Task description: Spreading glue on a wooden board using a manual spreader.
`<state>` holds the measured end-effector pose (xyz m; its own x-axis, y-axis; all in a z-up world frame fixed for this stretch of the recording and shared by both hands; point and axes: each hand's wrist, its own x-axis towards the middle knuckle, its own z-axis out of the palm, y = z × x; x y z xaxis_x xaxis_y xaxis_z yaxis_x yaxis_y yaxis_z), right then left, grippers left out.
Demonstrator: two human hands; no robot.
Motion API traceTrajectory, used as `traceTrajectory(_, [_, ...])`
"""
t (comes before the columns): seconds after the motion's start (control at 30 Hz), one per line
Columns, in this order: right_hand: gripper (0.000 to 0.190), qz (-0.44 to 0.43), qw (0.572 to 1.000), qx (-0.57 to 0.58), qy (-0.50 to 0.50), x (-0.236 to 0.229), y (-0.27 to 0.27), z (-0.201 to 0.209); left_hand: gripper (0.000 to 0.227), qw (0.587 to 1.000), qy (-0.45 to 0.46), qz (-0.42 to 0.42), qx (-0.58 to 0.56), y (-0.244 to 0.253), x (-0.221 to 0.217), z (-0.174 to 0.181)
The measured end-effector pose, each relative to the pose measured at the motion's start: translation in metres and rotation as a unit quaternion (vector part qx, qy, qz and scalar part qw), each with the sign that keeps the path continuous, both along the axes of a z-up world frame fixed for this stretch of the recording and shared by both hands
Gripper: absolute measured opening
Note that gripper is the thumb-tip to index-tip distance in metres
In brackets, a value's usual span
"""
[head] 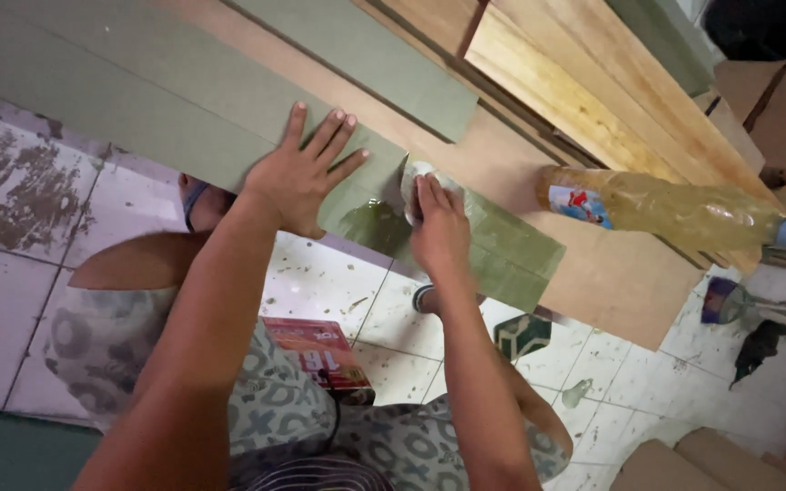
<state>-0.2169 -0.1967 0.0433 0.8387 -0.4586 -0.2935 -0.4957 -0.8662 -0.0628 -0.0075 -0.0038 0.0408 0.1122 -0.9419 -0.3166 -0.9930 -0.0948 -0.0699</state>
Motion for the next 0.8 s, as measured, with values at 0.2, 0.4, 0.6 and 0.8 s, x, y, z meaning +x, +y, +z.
traceTrajectory(0.2, [0.078,-0.047,0.99,0.134,0.026,0.014,0.035,0.056,0.141,0.998,0.01,-0.011,-0.053,-0.005,0.002,-0.034])
traceTrajectory(0.4, [0.064,-0.052,0.977,0.186,0.089,0.006,0.071,0.08,0.146,0.992,-0.023,-0.003,-0.121,-0.001,-0.001,-0.052])
traceTrajectory(0.6, [0.055,-0.03,0.981,0.18,0.069,-0.012,0.1,0.088,0.148,0.991,-0.003,-0.005,-0.137,-0.003,0.002,-0.048])
traceTrajectory(0.8, [0.07,-0.125,0.946,0.267,0.134,-0.029,0.09,0.093,0.162,0.996,0.005,-0.047,-0.069,0.023,0.037,-0.053])
